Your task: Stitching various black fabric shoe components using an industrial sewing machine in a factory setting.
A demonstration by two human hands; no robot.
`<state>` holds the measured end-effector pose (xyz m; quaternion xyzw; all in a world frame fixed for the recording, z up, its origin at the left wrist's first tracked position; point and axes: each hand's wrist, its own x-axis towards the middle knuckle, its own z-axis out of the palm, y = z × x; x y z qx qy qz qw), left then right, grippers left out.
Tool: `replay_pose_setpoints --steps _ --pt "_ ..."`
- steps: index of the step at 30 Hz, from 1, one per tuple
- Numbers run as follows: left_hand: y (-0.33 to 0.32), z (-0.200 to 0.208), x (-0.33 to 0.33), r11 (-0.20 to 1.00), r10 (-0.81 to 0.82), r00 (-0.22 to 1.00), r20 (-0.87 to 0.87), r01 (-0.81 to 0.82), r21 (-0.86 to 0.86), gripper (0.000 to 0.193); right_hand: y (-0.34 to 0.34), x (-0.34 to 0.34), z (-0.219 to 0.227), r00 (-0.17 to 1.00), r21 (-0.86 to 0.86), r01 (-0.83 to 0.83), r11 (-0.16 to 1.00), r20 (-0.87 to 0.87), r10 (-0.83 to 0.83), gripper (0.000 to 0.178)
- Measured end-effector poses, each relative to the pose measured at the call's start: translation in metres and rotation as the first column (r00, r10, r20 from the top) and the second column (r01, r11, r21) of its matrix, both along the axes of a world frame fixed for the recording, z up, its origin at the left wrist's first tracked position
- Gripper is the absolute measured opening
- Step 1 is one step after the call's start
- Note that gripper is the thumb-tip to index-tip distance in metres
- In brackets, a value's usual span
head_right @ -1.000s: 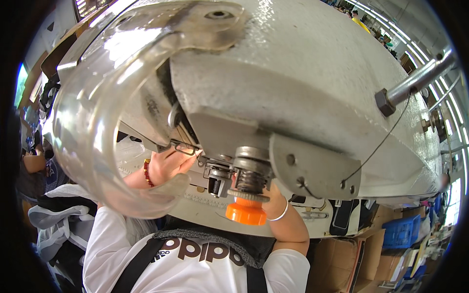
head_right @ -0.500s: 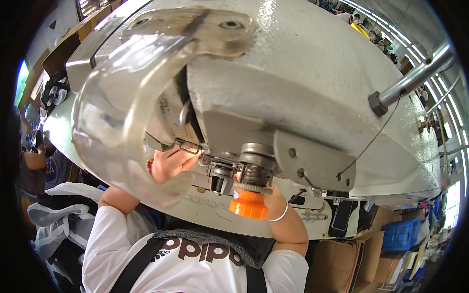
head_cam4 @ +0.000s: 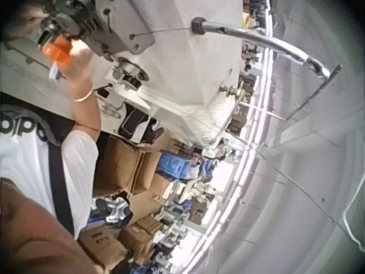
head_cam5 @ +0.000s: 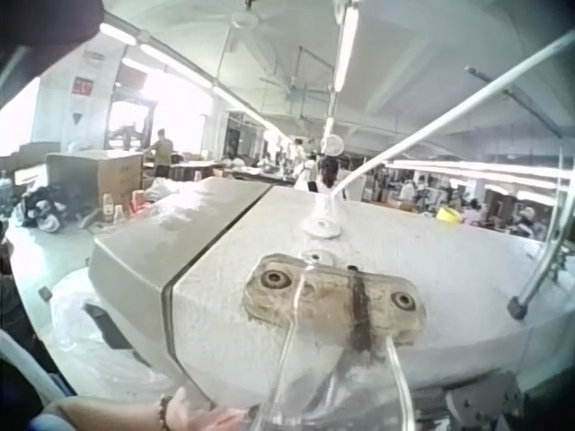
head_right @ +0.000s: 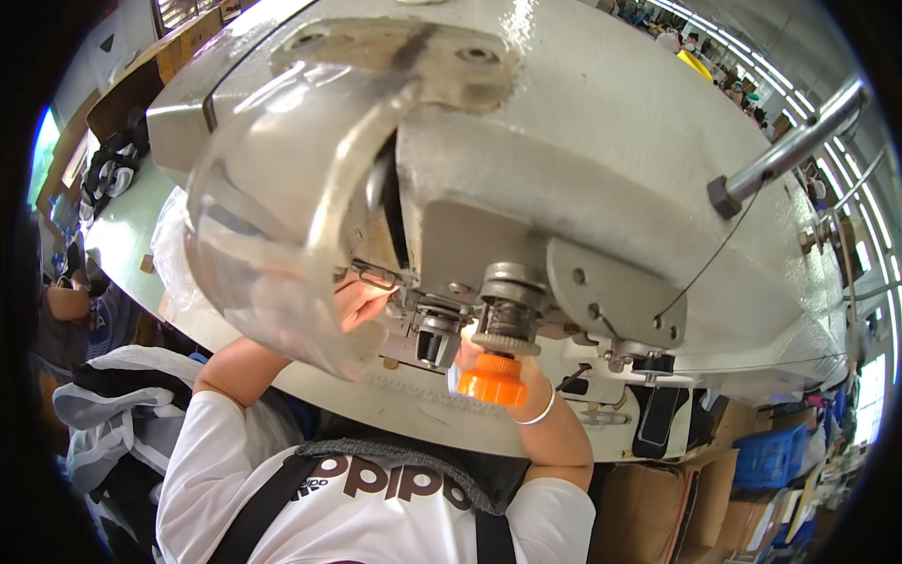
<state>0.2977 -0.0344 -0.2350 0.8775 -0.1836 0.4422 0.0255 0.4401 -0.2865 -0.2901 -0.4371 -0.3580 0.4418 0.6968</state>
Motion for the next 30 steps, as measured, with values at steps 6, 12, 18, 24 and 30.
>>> replay_pose_setpoints --steps 6,12,18,24,30 --pt "-0.011 0.014 0.0 0.964 -0.085 0.996 0.041 0.092 -0.251 0.028 0.004 0.002 0.005 0.906 -0.276 0.261 0.925 0.401 -0.136 0.032" --pt "-0.011 0.016 -0.002 0.982 -0.08 0.995 0.052 0.088 -0.165 0.027 0.008 0.0 0.004 0.837 -0.027 0.296 0.955 0.489 -0.246 0.02" --pt "-0.007 0.015 0.008 0.975 -0.12 0.988 0.095 0.135 -0.178 0.029 0.014 -0.003 0.029 0.052 0.279 0.421 0.863 0.942 -0.33 0.032" --pt "-0.001 0.011 0.012 0.952 -0.134 0.984 0.12 0.161 -0.262 0.026 0.018 -0.008 0.093 0.187 0.3 0.464 0.834 0.886 -0.423 0.018" --pt "-0.023 0.068 -0.018 0.949 -0.3 0.951 0.079 0.305 -0.073 0.012 -0.004 -0.029 0.111 -0.467 0.488 0.556 0.673 0.853 -0.233 0.03"
